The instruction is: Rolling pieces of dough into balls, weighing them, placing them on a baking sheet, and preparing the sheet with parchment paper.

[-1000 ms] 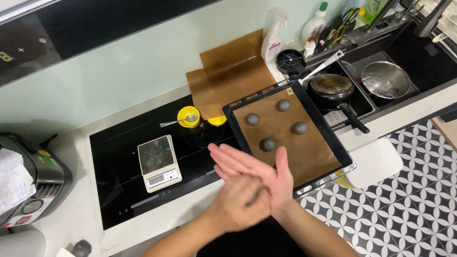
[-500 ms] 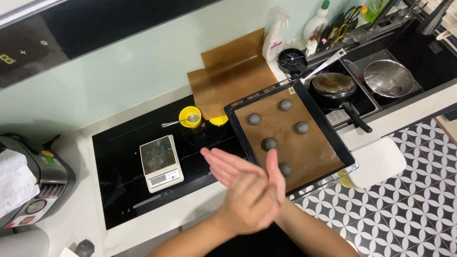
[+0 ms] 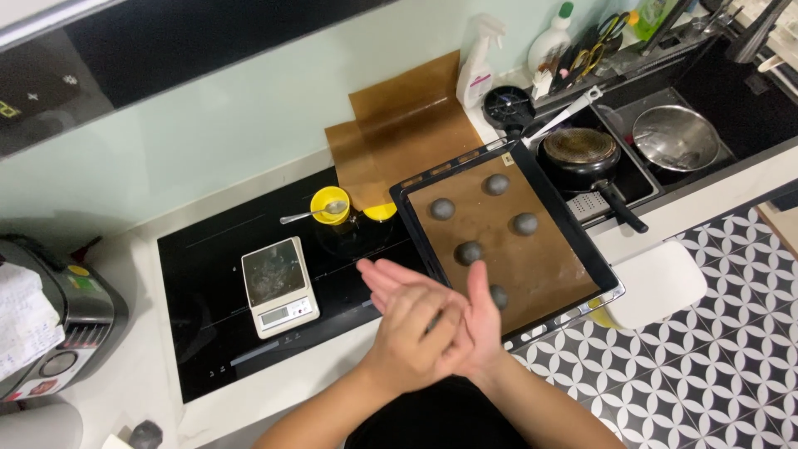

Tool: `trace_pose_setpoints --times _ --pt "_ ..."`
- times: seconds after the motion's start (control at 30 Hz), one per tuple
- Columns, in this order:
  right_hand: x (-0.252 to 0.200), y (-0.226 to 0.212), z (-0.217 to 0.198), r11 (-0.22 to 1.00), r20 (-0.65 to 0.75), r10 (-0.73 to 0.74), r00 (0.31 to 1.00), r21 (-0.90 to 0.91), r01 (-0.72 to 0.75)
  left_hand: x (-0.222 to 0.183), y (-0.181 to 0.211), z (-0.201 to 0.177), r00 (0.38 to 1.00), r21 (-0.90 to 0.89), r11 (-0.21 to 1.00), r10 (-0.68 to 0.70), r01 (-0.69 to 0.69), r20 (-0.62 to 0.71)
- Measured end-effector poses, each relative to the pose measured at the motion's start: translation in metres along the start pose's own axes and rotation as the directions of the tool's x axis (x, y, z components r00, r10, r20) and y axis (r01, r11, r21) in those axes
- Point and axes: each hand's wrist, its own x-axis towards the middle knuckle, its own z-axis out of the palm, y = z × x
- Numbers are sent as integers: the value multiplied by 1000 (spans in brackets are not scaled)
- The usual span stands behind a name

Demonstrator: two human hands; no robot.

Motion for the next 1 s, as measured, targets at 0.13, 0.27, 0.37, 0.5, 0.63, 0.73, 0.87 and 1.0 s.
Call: trace_pose_setpoints --times 0.13,0.27,0.37,0.5,0.63,0.73,0.87,1.0 --pt "3 -2 -3 996 40 66 997 -60 -63 8 13 -5 999 50 998 37 -35 -30" --pt "3 -8 5 999 -44 3 999 54 0 -2 -3 -7 997 1 998 69 -69 43" --pt "3 2 3 999 44 9 999 42 -11 6 2 -9 999 69 997 18 -21 49" --pt "5 -7 0 1000 59 25 998 -4 -25 5 2 -9 998 45 997 69 -69 8" --pt "4 3 2 998 -11 3 1000 67 -2 10 -6 -15 998 95 994 59 -61 19" --pt "6 5 -2 999 16 46 999 16 -46 11 5 -7 998 104 993 51 -47 -34" --pt "7 -9 -1 996 -15 50 999 70 -49 1 1 -6 998 28 997 68 -68 -13" --pt "9 3 -15 982 0 27 1000 187 -26 19 3 -18 988 -19 988 -152 151 -19"
